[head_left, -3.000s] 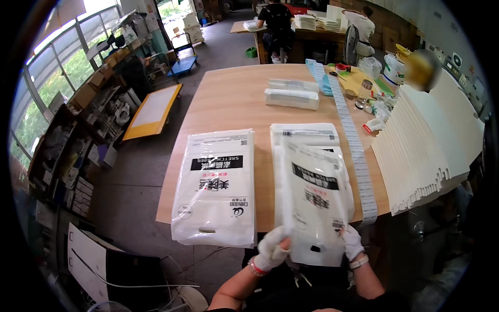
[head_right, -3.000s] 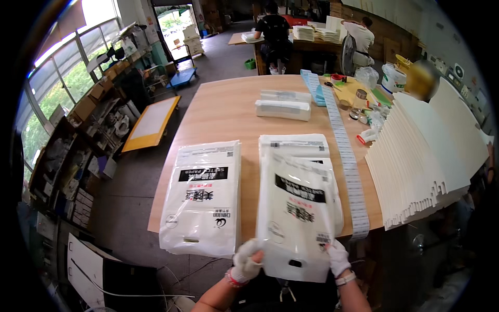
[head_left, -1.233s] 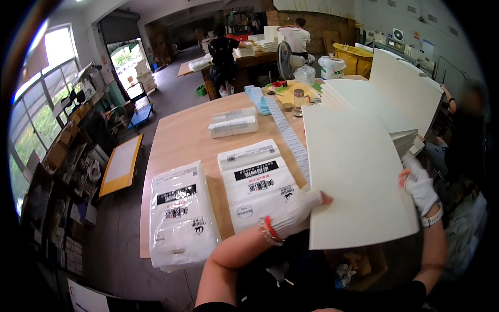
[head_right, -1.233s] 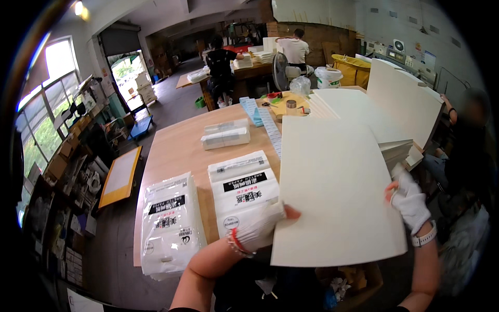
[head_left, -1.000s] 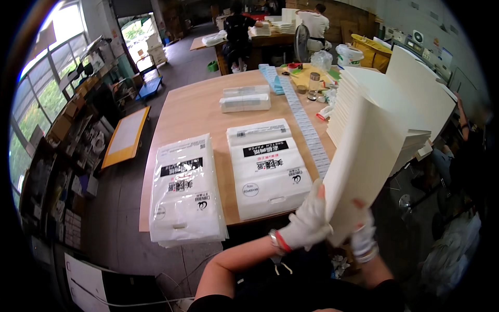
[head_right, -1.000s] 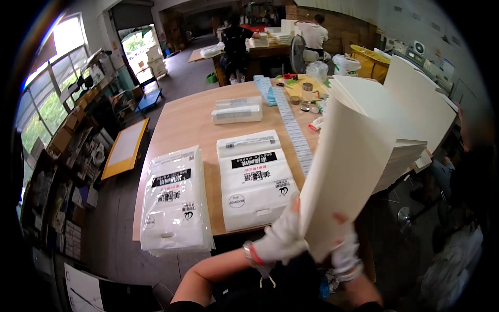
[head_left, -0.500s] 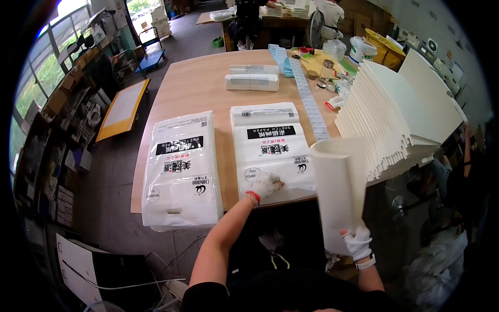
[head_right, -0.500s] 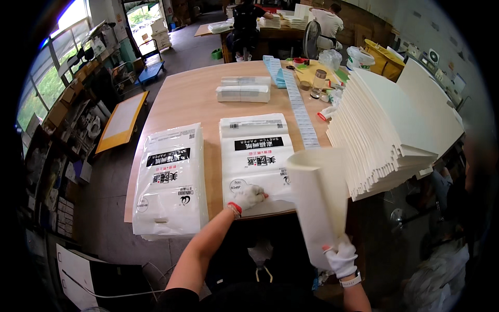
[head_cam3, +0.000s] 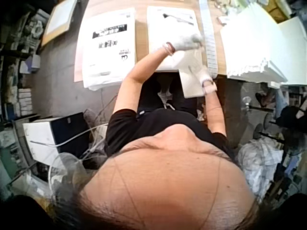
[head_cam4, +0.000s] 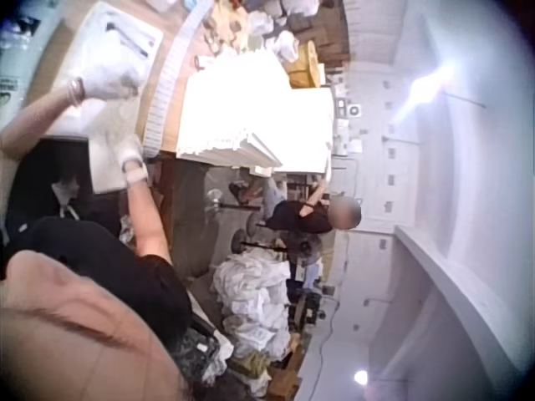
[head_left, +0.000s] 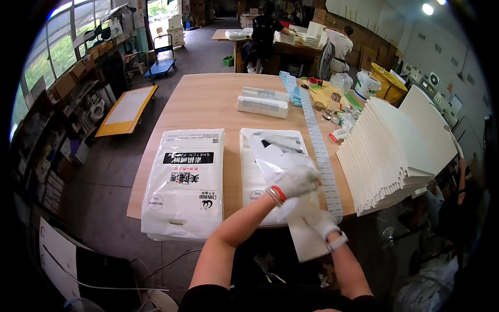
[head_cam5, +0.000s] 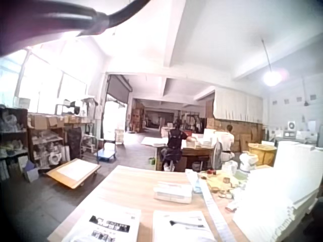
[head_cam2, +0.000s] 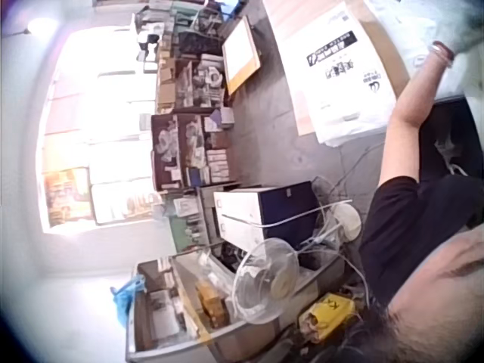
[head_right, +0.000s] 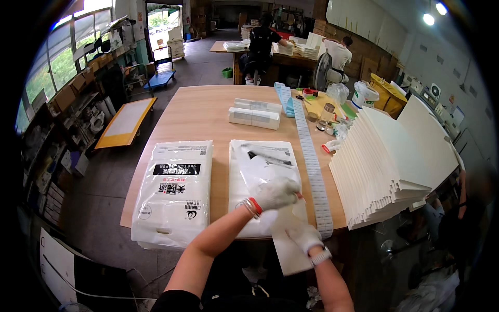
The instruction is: The person packs stacks of white paper into clear plastic bags on a wooden table. They repeatedly pick up a stack of paper, insert it into a bag, and place the filled bag on a growing pile of packaged items.
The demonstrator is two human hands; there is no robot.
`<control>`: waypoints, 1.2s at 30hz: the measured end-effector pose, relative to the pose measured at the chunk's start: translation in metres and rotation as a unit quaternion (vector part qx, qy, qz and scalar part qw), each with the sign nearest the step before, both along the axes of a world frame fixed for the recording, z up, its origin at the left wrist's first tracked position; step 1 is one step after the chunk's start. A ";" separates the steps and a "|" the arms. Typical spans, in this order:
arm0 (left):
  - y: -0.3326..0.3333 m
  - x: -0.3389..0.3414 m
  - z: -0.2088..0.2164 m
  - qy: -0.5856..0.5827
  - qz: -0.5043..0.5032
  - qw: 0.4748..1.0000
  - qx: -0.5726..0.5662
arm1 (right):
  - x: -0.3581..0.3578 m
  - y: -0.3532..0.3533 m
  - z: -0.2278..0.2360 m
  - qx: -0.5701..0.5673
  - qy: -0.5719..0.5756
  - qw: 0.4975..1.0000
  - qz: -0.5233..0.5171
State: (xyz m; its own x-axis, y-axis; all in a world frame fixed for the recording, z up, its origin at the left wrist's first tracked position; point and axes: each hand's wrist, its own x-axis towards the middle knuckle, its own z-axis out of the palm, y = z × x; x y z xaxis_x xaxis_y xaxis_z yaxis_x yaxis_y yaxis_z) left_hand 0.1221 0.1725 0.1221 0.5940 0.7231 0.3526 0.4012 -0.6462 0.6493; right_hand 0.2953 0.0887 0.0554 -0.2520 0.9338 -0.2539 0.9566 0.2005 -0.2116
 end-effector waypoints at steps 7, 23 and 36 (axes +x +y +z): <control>-0.078 -0.036 -0.080 -0.245 0.295 0.892 0.239 | -0.052 0.032 0.042 0.124 0.192 0.968 -0.100; -0.138 0.023 -0.174 0.008 0.275 0.948 -0.159 | -0.034 0.051 -0.002 0.208 0.132 0.969 -0.034; -0.181 0.033 -0.260 -0.285 0.238 0.909 -0.189 | -0.008 -0.074 -0.089 0.136 0.170 0.965 0.147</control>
